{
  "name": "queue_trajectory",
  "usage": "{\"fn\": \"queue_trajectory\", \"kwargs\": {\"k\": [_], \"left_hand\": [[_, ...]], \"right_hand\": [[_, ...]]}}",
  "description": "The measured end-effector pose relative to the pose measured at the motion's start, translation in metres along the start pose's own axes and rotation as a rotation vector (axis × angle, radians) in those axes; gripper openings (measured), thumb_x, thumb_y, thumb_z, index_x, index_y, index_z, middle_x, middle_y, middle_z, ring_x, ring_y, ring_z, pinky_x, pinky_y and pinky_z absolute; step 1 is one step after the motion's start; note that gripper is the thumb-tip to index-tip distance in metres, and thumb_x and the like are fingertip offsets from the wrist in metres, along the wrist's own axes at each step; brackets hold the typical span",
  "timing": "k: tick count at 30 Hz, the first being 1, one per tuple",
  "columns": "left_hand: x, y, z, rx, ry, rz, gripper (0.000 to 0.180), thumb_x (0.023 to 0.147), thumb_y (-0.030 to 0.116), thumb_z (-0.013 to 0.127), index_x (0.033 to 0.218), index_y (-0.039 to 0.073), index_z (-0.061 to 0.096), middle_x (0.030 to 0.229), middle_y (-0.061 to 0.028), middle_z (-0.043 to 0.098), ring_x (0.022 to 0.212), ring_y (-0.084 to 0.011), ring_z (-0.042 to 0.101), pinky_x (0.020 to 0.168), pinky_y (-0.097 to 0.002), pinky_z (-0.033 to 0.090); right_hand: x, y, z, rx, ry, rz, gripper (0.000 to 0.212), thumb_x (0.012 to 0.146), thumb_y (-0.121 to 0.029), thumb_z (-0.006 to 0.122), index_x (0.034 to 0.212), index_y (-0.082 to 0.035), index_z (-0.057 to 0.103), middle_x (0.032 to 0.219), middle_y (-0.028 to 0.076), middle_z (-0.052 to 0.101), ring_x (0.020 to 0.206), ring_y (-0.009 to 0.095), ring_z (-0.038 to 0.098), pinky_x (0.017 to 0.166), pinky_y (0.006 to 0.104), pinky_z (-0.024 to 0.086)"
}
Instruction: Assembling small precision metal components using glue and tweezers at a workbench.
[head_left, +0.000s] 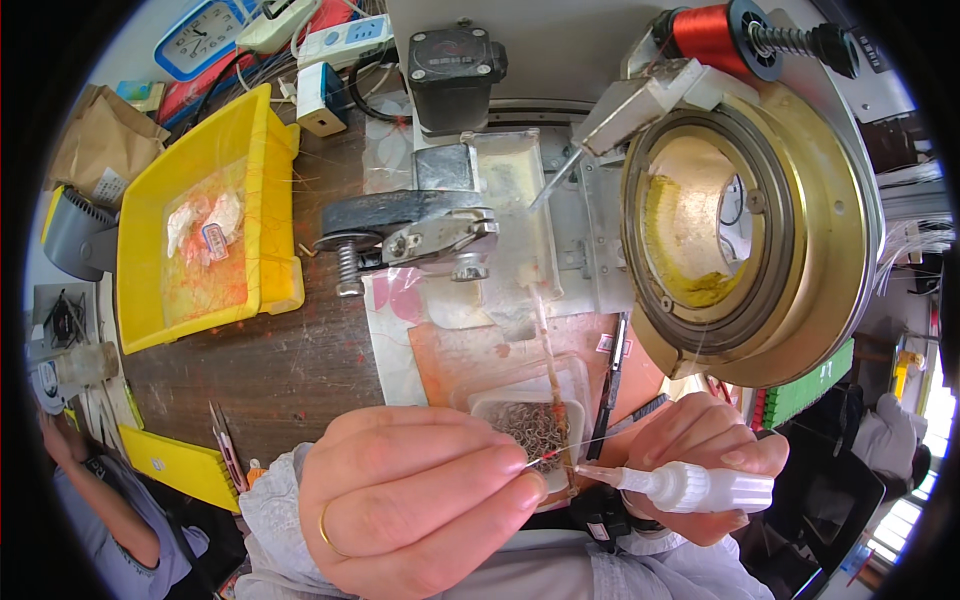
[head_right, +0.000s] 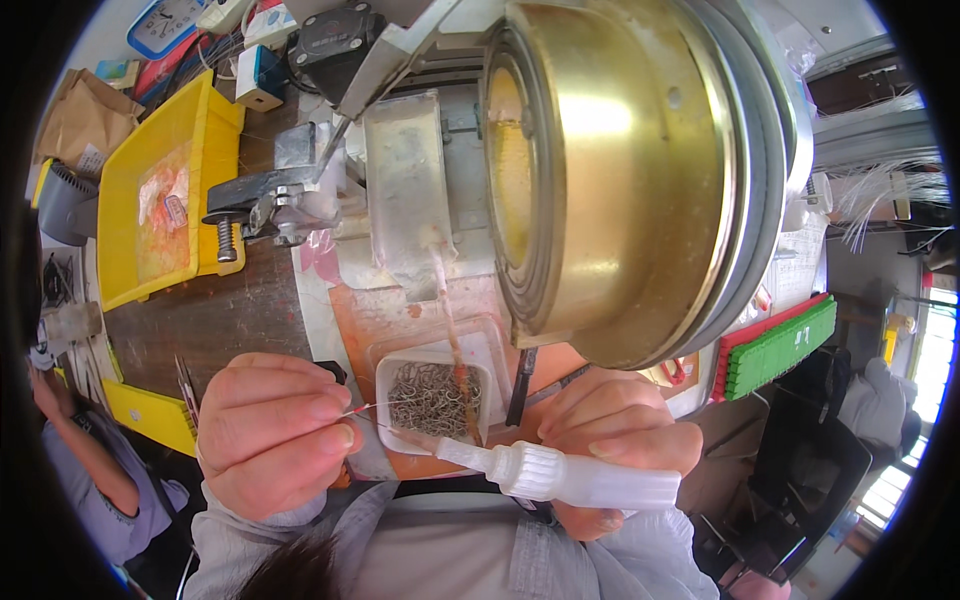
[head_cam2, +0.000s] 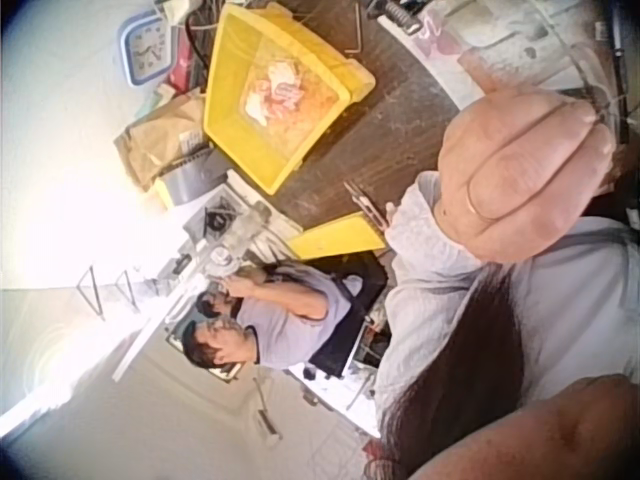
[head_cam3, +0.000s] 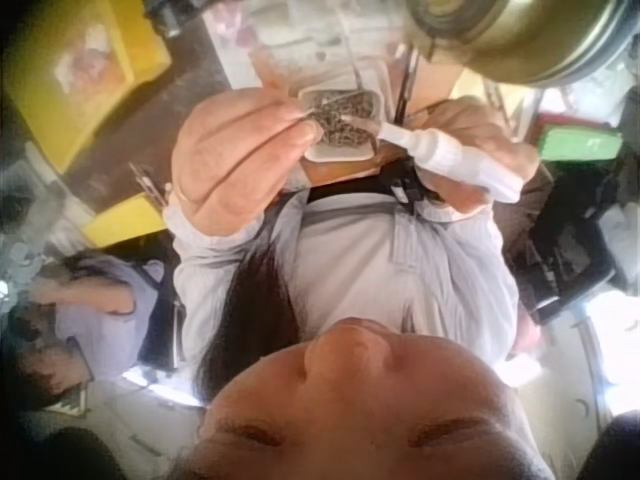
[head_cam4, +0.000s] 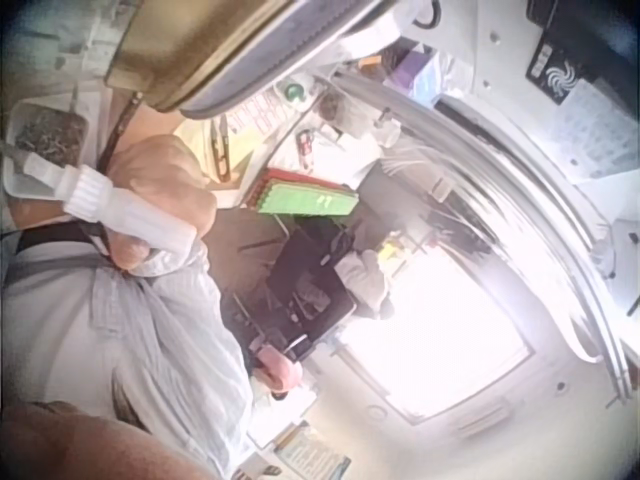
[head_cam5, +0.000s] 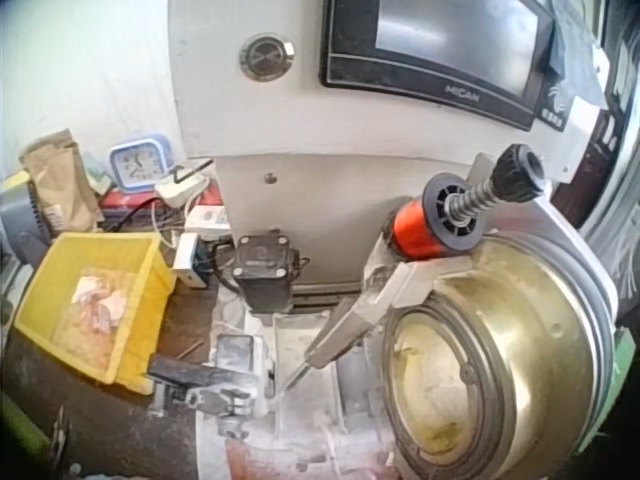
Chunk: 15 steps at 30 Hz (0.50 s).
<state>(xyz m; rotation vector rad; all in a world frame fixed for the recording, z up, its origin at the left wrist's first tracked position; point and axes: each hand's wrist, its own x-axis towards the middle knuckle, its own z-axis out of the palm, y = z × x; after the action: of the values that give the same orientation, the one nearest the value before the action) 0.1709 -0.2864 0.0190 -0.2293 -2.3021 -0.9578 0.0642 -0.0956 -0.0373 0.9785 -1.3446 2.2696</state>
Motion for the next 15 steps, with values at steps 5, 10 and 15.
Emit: {"fn": "queue_trajectory", "kwargs": {"k": [5,10,15], "left_hand": [[0.001,0.001,0.001,0.000,0.002,0.002,0.027,0.075,0.001,0.079,0.097,0.004,0.064,0.095,-0.0096,0.064,0.077,-0.0239,0.066,0.064,-0.0339,0.059],[0.000,0.001,0.001,-0.002,-0.001,-0.004,0.027,0.075,0.001,0.079,0.097,0.004,0.065,0.095,-0.0098,0.064,0.077,-0.0239,0.066,0.064,-0.0341,0.059],[-0.001,-0.009,0.003,-0.085,0.031,0.079,0.027,0.075,0.000,0.079,0.097,0.004,0.064,0.095,-0.0101,0.064,0.077,-0.0238,0.066,0.064,-0.0338,0.059]], "right_hand": [[-0.003,0.000,-0.003,0.011,0.013,-0.011,0.044,0.089,-0.037,0.070,0.094,-0.001,0.045,0.058,0.009,0.056,0.042,0.017,0.053,0.038,0.0272,0.047],[-0.005,0.000,-0.003,-0.013,0.009,0.014,0.044,0.089,-0.036,0.070,0.094,0.000,0.045,0.058,0.008,0.054,0.043,0.017,0.053,0.037,0.0274,0.047],[-0.004,0.001,-0.003,0.035,-0.013,-0.025,0.043,0.089,-0.035,0.069,0.094,0.001,0.045,0.059,0.008,0.054,0.043,0.017,0.052,0.037,0.0277,0.046]]}}
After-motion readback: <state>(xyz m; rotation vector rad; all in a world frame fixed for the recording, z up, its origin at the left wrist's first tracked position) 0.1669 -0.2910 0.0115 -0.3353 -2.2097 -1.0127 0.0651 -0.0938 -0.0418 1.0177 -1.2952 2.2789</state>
